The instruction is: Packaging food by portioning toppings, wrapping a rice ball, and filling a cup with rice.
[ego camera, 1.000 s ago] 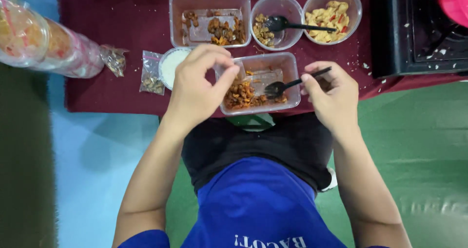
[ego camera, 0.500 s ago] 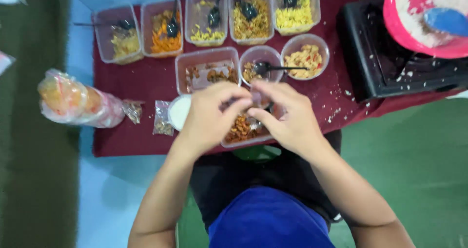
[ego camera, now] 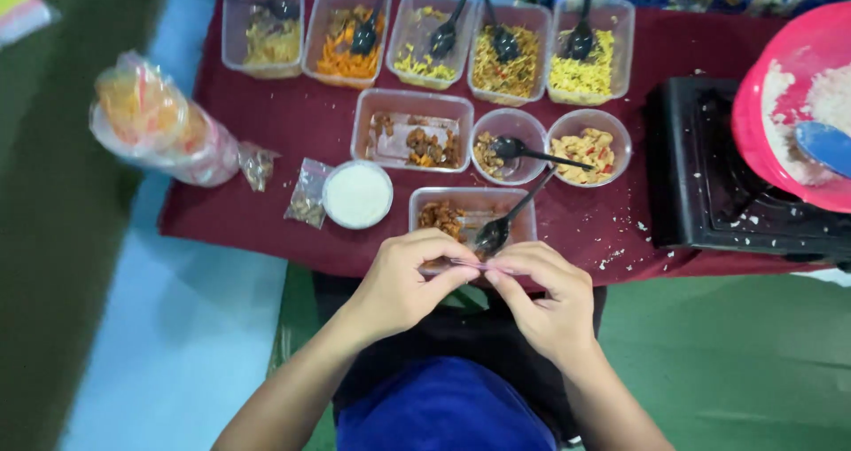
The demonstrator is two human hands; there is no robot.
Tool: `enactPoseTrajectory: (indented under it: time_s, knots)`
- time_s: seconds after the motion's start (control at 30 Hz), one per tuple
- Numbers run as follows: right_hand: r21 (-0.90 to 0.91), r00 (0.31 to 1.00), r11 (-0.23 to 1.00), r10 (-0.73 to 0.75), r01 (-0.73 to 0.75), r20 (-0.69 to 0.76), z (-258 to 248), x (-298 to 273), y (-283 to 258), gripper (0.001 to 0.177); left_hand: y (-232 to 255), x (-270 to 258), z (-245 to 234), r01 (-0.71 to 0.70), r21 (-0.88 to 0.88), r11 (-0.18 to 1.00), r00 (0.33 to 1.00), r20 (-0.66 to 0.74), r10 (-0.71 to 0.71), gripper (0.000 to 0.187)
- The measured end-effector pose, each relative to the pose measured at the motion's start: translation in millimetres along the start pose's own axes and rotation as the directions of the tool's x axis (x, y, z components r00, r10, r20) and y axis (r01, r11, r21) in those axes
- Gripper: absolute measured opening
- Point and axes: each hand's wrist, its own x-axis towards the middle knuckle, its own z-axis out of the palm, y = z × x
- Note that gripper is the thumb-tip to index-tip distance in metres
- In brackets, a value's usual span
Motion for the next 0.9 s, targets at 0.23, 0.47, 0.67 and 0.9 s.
enactPoseTrajectory:
  time_s: [0.23,0.47,0.67,0.9]
  knots:
    - [0.065,0.997,0.997,-0.05,0.046,0.067,3.6,-8.5,3.0,0.004,-8.6,-17.3,11.7,0.036,-0.148,0.988,0.996,-0.081,-0.048,0.006]
    - [0.059,0.992,0.993,-0.108,0.105,0.061,5.2,-5.6,1.7,0.003,-13.0,-24.0,11.4,0.002,-0.185,0.983,0.984,-0.175,-0.035,0.005]
    - [0.09,0.995,0.993,-0.082,0.077,0.06,6.8,-9.1,8.7,0.006,-19.0,-29.1,11.8,-0.014,-0.222,0.975,0.98,-0.197,-0.031,0.007]
    - [-0.107,0.986,0.989,-0.087,0.103,0.145,11.6,-8.0,-16.3,0.01,-7.9,-31.3,3.9,-0.124,-0.102,0.987,0.986,-0.128,0.111,0.007]
